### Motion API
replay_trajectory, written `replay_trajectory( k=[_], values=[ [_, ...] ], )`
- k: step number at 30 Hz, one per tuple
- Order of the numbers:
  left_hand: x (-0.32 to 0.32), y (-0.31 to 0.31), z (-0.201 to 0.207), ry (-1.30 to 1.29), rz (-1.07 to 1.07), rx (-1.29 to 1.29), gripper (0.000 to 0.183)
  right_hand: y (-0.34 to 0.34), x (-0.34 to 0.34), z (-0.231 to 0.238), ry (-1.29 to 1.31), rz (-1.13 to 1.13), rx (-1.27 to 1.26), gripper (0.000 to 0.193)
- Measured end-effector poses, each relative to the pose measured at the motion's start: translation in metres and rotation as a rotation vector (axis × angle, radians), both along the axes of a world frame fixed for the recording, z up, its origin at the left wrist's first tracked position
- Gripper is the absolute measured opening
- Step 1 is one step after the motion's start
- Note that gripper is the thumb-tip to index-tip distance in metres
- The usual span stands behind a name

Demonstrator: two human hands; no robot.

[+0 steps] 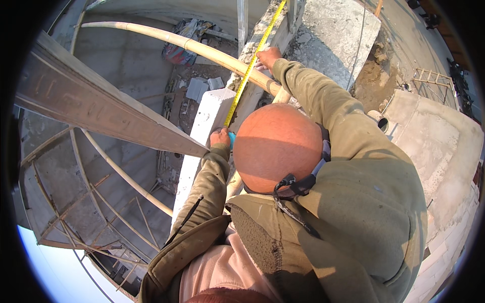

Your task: The person applies mortar to a wall and places a white brick onto it, then measures a space with a tape measure and hammers a brick piece into place.

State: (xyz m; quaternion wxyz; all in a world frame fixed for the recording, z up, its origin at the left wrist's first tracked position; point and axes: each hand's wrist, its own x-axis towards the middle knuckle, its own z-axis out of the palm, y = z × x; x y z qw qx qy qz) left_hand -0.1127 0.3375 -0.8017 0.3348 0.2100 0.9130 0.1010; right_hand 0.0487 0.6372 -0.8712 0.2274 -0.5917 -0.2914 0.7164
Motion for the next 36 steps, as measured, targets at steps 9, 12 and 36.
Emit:
replay_trajectory(
  k=[9, 12, 36],
  values=[
    [-0.025, -0.018, -0.017, 0.021, -0.029, 0.037, 0.047, -0.010, -0.016, 0.026, 0.068, 0.074, -0.026, 0.023],
    [-0.006, -0.006, -0.011, -0.099, 0.054, 0.084, 0.048, -0.013, 0.000, 0.017, 0.063, 0.083, -0.045, 0.024],
    [-0.003, -0.064, 0.044, -0.460, -0.246, 0.213, 0.034, -0.103, 0.112, 0.041, -0.794, 1.023, 0.811, 0.040]
  ],
)
